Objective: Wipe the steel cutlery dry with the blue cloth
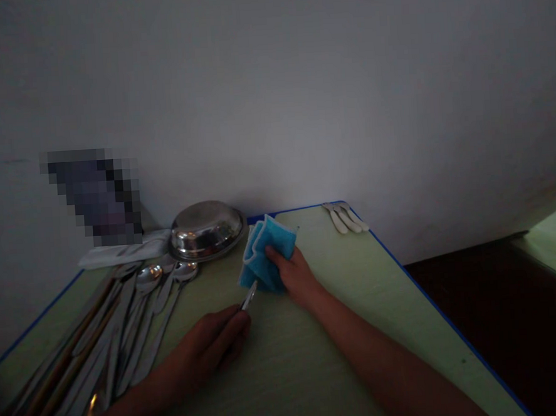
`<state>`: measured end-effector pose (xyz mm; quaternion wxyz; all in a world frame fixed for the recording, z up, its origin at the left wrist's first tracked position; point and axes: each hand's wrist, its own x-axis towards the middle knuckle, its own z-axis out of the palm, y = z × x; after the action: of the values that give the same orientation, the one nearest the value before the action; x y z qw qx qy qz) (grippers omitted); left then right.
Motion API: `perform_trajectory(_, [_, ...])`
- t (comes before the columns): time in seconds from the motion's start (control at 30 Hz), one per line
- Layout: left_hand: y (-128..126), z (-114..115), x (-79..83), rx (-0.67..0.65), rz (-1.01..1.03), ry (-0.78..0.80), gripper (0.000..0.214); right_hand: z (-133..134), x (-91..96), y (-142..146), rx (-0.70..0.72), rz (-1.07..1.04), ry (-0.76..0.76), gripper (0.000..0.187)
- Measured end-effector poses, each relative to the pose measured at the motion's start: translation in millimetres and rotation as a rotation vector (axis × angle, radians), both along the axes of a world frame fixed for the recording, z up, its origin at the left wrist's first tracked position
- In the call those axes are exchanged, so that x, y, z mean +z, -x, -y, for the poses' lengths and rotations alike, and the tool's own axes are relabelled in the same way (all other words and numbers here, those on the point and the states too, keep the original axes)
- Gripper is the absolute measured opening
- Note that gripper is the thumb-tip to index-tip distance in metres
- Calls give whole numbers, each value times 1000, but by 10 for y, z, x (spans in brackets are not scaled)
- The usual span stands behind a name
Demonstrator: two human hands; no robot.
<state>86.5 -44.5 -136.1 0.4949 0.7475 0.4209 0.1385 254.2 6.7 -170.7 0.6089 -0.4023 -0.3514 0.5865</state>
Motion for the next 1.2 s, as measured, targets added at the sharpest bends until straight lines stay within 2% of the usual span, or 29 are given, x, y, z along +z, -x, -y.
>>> perform_trajectory(0.17, [-15, -2, -9, -29, -9, 2, 34, -45, -64, -4, -137, 129, -83, 28])
perform_trajectory(0.33, [-25, -29, -6, 54, 28, 32, 34, -157, -104, -52, -205, 309, -117, 31])
perform_trajectory(0.47, [-31, -28, 7, 113, 122, 110, 33, -269, -116, -66, -229, 244, -91, 29])
perform_trajectory(0.6, [-4, 19, 7, 94, 316, 241, 29, -299, -124, -59, -234, 172, -61, 29])
perform_trajectory(0.73, [32, 43, 1, 51, 293, 211, 31, -280, -115, -42, -194, 115, -52, 25])
perform_trajectory(0.9, [30, 8, -1, 13, 152, 62, 30, -272, -49, -87, -29, 34, 10, 23])
perform_trajectory(1.03, [25, -26, -5, 5, 130, 18, 29, -270, 14, -171, 82, -34, 90, 24])
perform_trajectory(1.2, [28, -33, -29, 14, 157, 57, 29, -280, 29, -183, 59, -72, 105, 31])
